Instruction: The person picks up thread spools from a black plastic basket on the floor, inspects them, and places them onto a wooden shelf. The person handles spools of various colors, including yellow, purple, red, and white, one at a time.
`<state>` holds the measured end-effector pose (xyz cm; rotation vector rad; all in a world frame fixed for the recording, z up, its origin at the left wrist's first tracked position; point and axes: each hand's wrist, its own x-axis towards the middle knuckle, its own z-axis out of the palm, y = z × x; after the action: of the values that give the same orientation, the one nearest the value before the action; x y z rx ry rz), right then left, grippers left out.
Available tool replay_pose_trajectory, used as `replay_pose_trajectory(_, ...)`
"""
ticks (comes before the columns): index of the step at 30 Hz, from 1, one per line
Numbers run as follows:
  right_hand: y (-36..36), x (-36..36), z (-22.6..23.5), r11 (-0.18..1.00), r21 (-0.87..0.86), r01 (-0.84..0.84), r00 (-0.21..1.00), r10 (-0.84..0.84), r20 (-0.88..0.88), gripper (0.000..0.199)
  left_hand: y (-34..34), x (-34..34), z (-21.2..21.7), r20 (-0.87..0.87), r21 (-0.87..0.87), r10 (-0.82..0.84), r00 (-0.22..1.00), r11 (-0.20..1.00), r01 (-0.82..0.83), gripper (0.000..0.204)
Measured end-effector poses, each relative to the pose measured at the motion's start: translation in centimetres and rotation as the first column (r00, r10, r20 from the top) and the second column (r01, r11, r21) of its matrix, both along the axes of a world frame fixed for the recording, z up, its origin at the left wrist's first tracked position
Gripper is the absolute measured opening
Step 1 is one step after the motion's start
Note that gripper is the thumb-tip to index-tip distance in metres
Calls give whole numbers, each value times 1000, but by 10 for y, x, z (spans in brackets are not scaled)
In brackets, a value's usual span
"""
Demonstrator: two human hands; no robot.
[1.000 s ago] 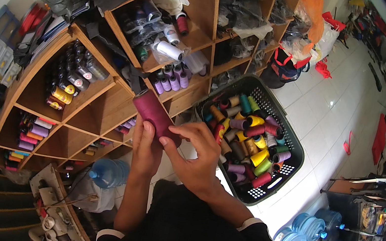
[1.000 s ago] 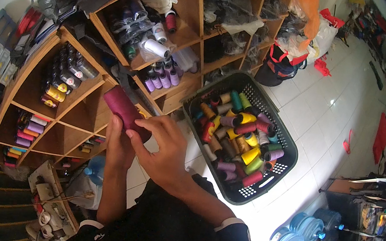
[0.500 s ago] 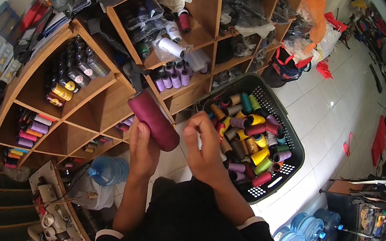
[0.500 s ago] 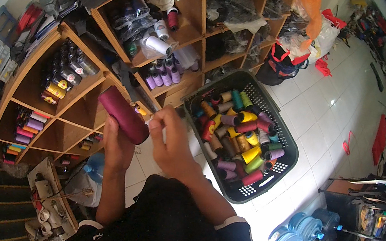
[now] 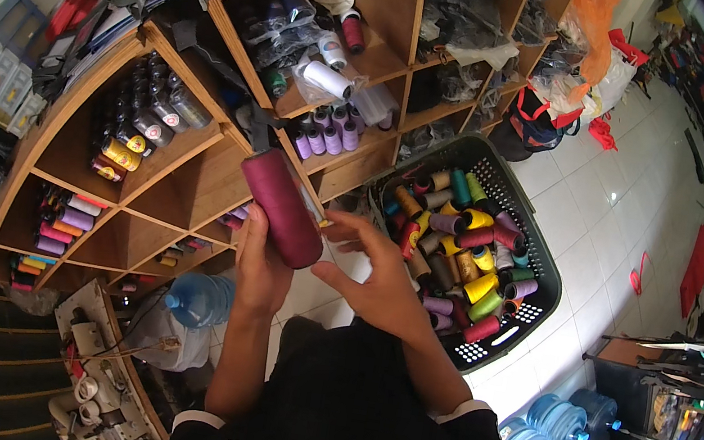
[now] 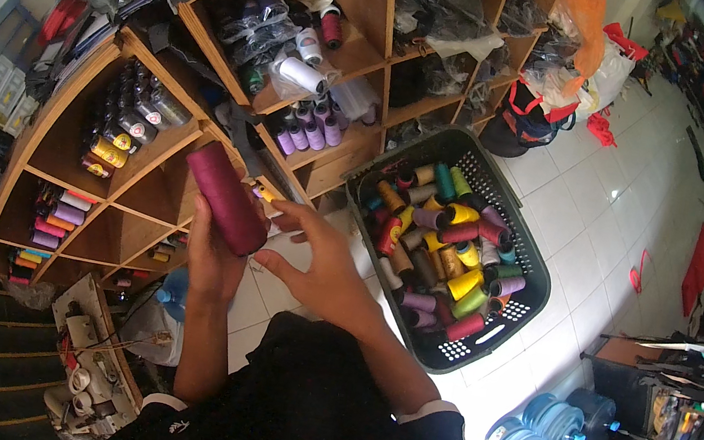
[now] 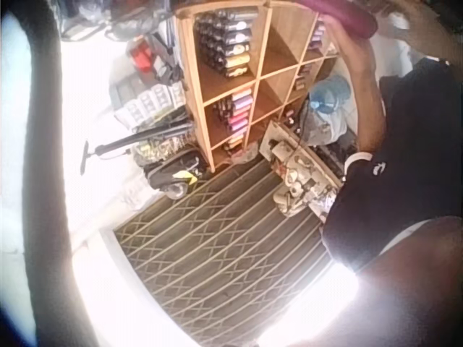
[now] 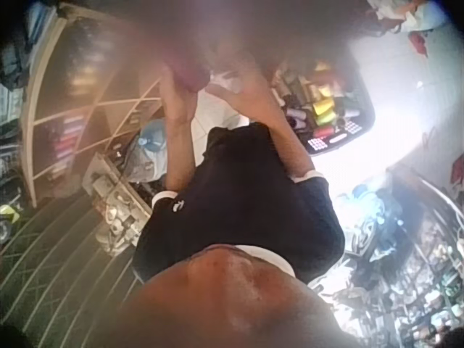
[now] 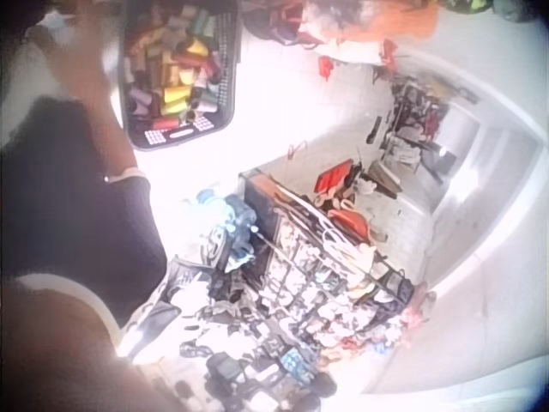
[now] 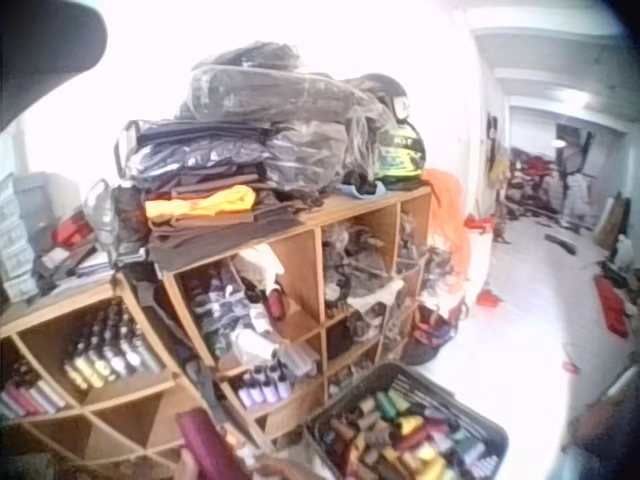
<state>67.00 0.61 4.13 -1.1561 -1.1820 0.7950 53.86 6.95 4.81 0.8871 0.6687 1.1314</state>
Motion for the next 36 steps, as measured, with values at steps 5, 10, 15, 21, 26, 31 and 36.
replay_pose_trajectory(5,-3,3,-7,988,-95,-121,993,119,-25,15,4,-4,0,-67,158,-30,997,987,41,60)
replay_pose_trajectory(10,-6,15,-2,985,-76,-155,985,148,-83,5,8,-8,-3,40,44,-41,998,998,39,59)
replay_pose_trajectory(15,-9,23,13,992,-6,-129,974,126,-187,6,8,-10,-10,-51,32,-15,999,999,17,55)
replay_pose_trajectory(21,-11,33,38,991,101,-91,989,102,-111,7,6,3,-15,-512,525,393,764,847,-83,53)
replay_pose_trajectory(26,-8,22,47,984,162,-73,986,95,-136,6,-3,12,-12,-343,254,266,901,950,-184,57)
replay_pose_trajectory(31,-3,23,29,996,94,-1,992,13,-129,7,4,3,-7,78,-172,-14,997,985,27,64)
replay_pose_trajectory(36,0,27,13,989,-120,-89,966,56,-252,10,3,-4,-8,164,-153,-102,981,980,127,58)
